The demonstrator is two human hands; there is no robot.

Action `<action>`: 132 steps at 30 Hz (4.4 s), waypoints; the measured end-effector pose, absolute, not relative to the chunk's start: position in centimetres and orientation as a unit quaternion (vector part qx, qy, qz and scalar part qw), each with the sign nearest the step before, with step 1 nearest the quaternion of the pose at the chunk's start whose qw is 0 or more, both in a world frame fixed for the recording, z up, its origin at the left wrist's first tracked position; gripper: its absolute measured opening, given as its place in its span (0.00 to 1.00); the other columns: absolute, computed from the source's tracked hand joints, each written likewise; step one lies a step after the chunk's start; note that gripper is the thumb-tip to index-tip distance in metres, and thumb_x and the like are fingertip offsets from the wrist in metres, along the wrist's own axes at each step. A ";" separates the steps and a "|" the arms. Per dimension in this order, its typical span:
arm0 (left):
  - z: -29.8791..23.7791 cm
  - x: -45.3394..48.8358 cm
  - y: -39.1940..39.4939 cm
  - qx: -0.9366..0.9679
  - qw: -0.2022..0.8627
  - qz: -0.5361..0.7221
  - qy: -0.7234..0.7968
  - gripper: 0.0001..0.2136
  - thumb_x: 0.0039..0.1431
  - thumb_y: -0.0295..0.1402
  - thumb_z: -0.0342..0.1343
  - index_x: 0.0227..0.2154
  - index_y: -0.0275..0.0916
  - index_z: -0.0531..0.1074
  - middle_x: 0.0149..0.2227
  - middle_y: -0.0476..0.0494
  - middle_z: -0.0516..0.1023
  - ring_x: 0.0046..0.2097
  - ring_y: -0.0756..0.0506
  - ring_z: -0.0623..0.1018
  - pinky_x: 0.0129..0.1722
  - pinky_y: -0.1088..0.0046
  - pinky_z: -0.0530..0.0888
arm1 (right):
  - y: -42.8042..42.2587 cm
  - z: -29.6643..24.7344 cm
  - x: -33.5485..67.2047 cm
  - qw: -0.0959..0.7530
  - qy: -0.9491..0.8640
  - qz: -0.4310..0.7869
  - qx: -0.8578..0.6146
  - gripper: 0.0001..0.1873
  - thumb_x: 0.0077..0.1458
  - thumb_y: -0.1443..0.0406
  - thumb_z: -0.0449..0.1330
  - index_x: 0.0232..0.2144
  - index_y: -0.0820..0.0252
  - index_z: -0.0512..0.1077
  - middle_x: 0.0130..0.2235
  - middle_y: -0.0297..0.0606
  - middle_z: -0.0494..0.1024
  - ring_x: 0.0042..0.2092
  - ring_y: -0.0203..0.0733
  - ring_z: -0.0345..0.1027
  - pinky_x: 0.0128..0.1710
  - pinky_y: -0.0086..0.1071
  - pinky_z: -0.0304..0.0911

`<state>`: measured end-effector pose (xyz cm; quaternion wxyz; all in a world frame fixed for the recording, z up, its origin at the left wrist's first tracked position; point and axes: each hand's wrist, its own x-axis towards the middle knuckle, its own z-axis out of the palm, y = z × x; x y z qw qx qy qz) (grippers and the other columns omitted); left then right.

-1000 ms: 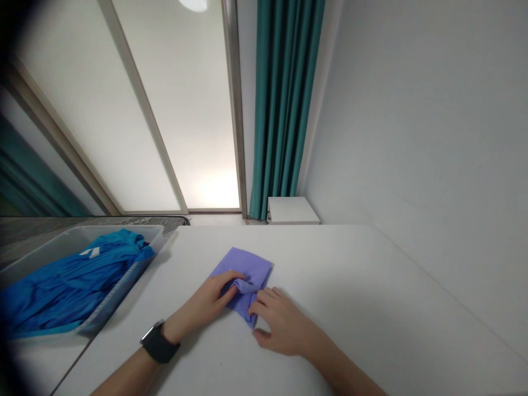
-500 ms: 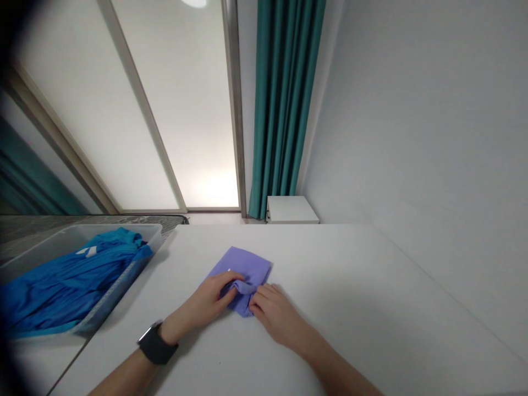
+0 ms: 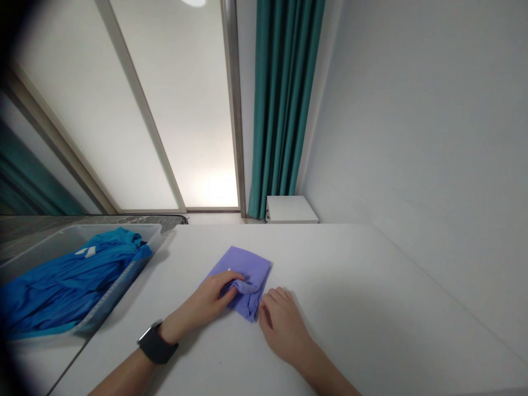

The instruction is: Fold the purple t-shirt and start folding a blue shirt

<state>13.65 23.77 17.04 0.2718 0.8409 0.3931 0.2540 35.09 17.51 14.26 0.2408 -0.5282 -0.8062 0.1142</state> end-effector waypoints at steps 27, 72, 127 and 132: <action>16.7 13.7 23.8 0.851 0.259 0.256 0.380 0.13 0.63 0.28 0.48 0.47 0.40 0.73 0.48 0.43 0.79 0.50 0.43 0.77 0.52 0.66 0.71 | 15.9 12.9 32.6 0.272 -0.751 0.077 -0.596 0.10 0.60 0.71 0.56 0.27 0.55 0.69 0.29 0.33 0.73 0.36 0.42 0.66 0.38 0.37 0.53; 15.8 15.3 22.0 0.903 0.109 0.175 0.376 0.17 0.52 0.28 0.61 0.47 0.42 0.70 0.49 0.42 0.72 0.52 0.38 0.70 0.58 0.53 0.66 | 15.0 14.6 36.6 0.214 -0.852 0.079 -0.471 0.20 0.60 0.73 0.51 0.52 0.55 0.70 0.44 0.43 0.72 0.47 0.46 0.63 0.48 0.41 0.61; 12.3 12.6 21.7 0.869 -0.044 0.123 0.476 0.29 0.69 0.47 0.42 0.66 0.33 0.56 0.68 0.29 0.54 0.68 0.35 0.55 0.59 0.55 0.67 | 16.2 13.6 37.6 0.301 -0.772 0.145 -0.541 0.10 0.62 0.71 0.49 0.43 0.57 0.67 0.44 0.42 0.74 0.48 0.46 0.65 0.51 0.44 0.61; 13.2 13.4 19.5 0.902 -0.108 0.122 0.401 0.30 0.68 0.48 0.42 0.68 0.40 0.51 0.69 0.36 0.53 0.69 0.34 0.54 0.64 0.46 0.55 | 15.9 14.1 37.7 0.289 -0.779 0.133 -0.541 0.08 0.60 0.72 0.49 0.37 0.57 0.66 0.39 0.40 0.72 0.43 0.45 0.65 0.46 0.41 0.62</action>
